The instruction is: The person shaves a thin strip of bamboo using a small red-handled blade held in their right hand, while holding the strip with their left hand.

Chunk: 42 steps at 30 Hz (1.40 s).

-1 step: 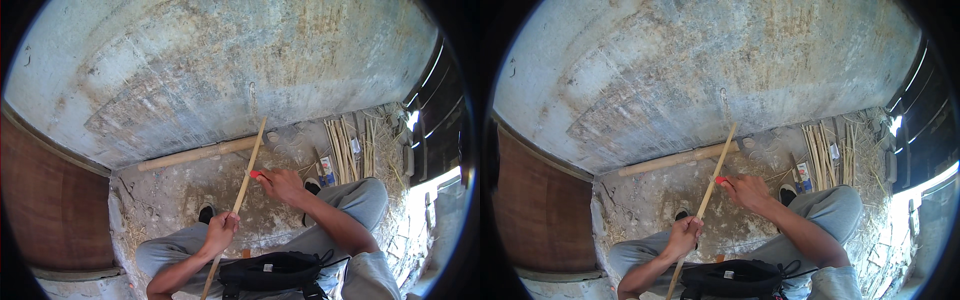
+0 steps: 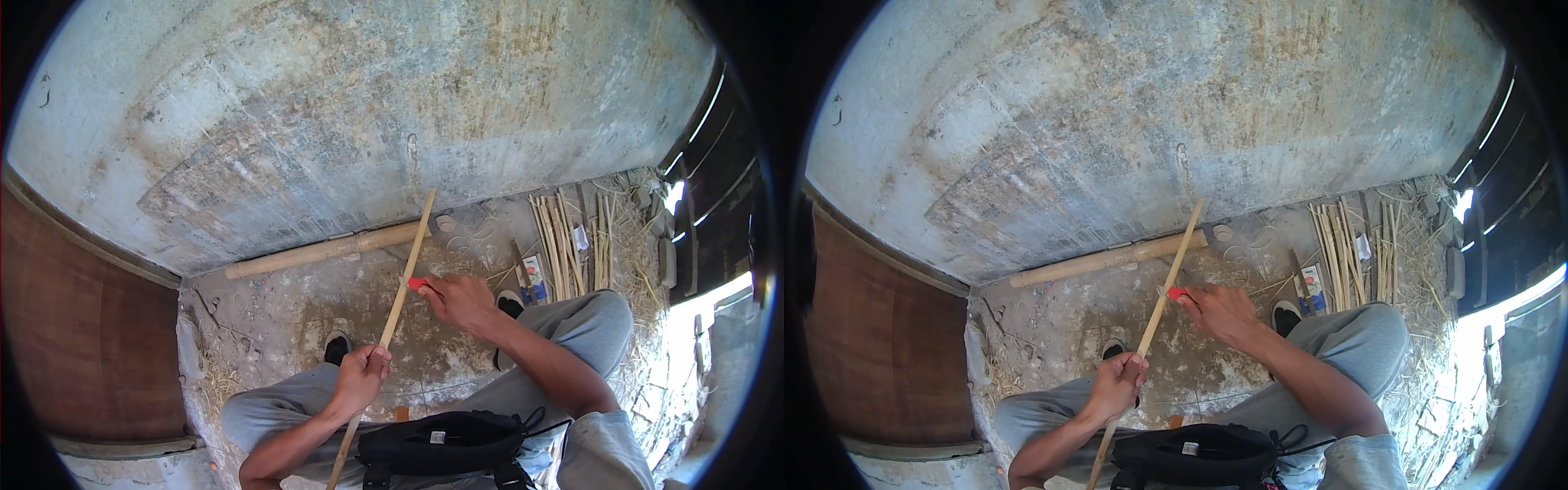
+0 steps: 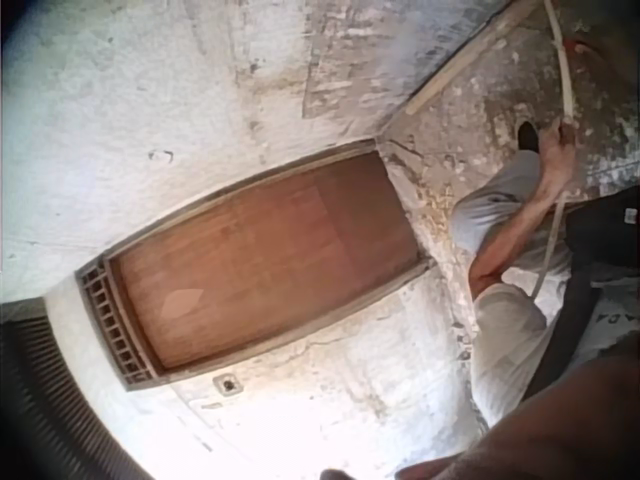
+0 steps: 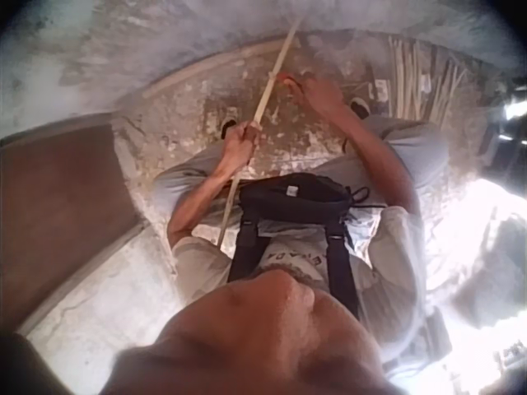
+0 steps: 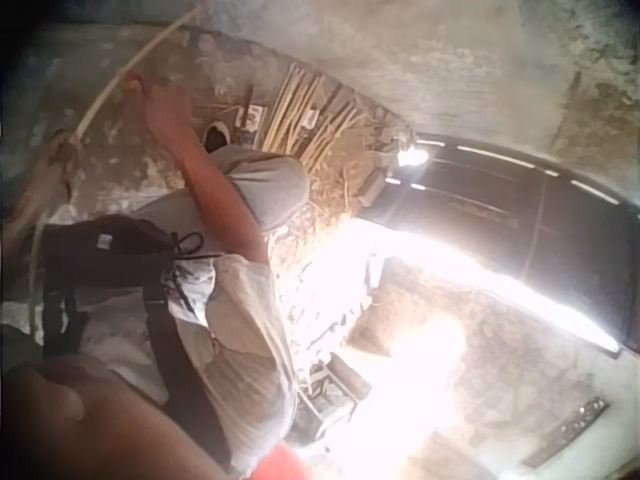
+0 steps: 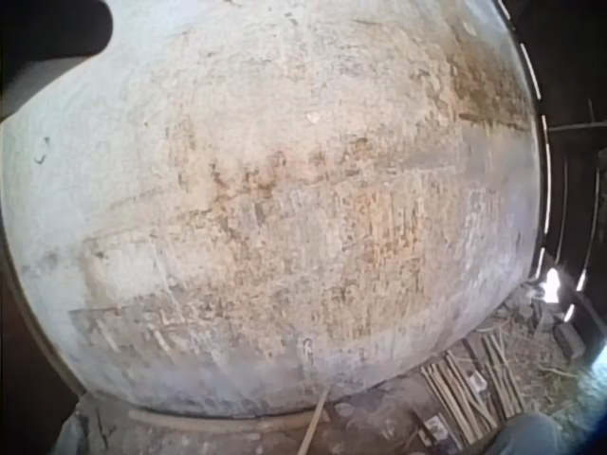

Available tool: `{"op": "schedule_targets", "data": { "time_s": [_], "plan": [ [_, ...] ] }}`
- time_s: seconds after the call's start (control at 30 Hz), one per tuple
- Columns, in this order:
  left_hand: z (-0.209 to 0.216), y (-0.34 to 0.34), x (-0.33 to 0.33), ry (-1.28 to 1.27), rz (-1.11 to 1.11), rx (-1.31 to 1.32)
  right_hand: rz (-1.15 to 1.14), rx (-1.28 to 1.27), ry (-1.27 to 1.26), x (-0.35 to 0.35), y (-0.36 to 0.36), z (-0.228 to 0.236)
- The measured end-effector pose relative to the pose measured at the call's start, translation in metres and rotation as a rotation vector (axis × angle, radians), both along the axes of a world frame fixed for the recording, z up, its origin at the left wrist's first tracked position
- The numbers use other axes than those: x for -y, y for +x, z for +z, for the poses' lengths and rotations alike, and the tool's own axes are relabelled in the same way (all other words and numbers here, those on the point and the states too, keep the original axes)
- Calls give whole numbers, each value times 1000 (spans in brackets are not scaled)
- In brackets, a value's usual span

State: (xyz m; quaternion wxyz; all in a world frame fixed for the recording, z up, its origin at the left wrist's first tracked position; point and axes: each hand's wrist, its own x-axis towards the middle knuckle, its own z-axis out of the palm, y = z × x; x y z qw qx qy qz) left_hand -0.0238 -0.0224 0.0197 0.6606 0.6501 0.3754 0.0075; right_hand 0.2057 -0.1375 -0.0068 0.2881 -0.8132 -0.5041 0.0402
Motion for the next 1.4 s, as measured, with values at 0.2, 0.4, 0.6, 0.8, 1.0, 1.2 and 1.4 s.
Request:
{"op": "schedule_targets", "data": {
  "time_s": [0.2,0.4,0.6,0.8,1.0,1.2,1.4],
  "plan": [
    [-6,-3,-2,48,-12,-3,-6,9,-5,-2,-2,2],
    [-7,-10,3,104,-67,-38,-151,-30,-166,-4,10,-1],
    [21,-43,14,173,-188,73,-479,41,160,22,83,25],
    [27,-25,-29,29,-7,-64,-312,-133,240,12,31,41],
    [17,-16,-23,84,-35,-20,-1,-141,250,-2,0,30],
    [3,-17,-22,97,-32,8,57,-115,181,0,-12,31],
    [8,-14,-17,121,-61,28,50,-106,166,6,-8,25]
  ]
}}
